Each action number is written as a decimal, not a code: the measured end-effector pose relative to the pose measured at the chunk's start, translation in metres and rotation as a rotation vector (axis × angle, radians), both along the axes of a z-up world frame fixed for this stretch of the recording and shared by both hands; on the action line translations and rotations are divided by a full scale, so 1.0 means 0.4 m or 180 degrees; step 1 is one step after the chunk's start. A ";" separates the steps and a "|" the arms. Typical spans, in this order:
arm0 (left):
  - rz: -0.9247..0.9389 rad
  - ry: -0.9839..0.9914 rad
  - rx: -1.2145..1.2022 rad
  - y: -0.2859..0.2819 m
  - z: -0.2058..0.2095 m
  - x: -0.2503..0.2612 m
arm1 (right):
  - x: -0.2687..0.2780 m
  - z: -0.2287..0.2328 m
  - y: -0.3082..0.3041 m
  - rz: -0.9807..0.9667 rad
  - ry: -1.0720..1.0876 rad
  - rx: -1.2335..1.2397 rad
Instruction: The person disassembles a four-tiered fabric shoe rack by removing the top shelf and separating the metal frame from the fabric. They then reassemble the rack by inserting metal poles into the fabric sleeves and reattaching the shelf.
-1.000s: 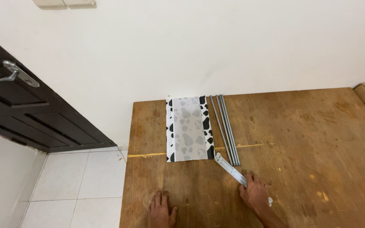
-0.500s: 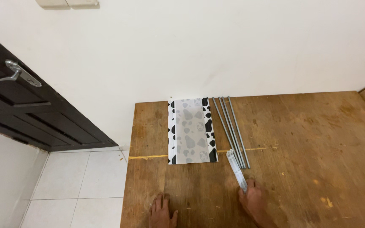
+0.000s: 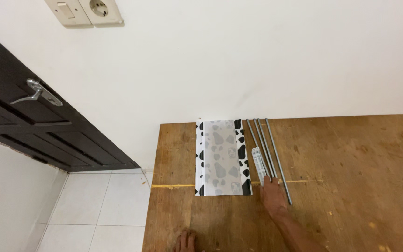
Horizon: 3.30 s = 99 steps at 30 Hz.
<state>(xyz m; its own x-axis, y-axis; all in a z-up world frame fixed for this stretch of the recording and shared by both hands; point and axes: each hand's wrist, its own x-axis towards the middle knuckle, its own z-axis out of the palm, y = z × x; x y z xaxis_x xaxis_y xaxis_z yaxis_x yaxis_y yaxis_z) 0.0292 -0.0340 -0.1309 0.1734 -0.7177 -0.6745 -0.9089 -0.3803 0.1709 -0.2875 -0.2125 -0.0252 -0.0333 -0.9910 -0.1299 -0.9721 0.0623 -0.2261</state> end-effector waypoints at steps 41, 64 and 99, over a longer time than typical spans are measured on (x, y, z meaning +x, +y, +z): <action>0.0022 -0.0186 0.0275 -0.066 -0.029 0.000 | -0.037 -0.004 -0.242 -0.0561 -0.0339 0.0066; -0.0005 -0.0196 0.0171 -0.055 -0.009 -0.005 | -0.093 -0.015 -0.159 -0.0906 -0.0394 0.0265; 0.0701 -0.0076 -0.0395 0.333 0.141 -0.076 | -0.120 -0.067 0.135 0.0796 0.0281 -0.0118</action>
<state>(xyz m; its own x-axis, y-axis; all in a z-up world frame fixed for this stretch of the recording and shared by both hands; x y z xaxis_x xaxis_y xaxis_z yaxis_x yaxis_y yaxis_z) -0.0013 0.0994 -0.0746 0.3494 -0.7380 -0.5773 -0.8109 -0.5469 0.2082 -0.3353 -0.1583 -0.0518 0.2036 -0.9738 -0.1008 -0.9723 -0.1890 -0.1375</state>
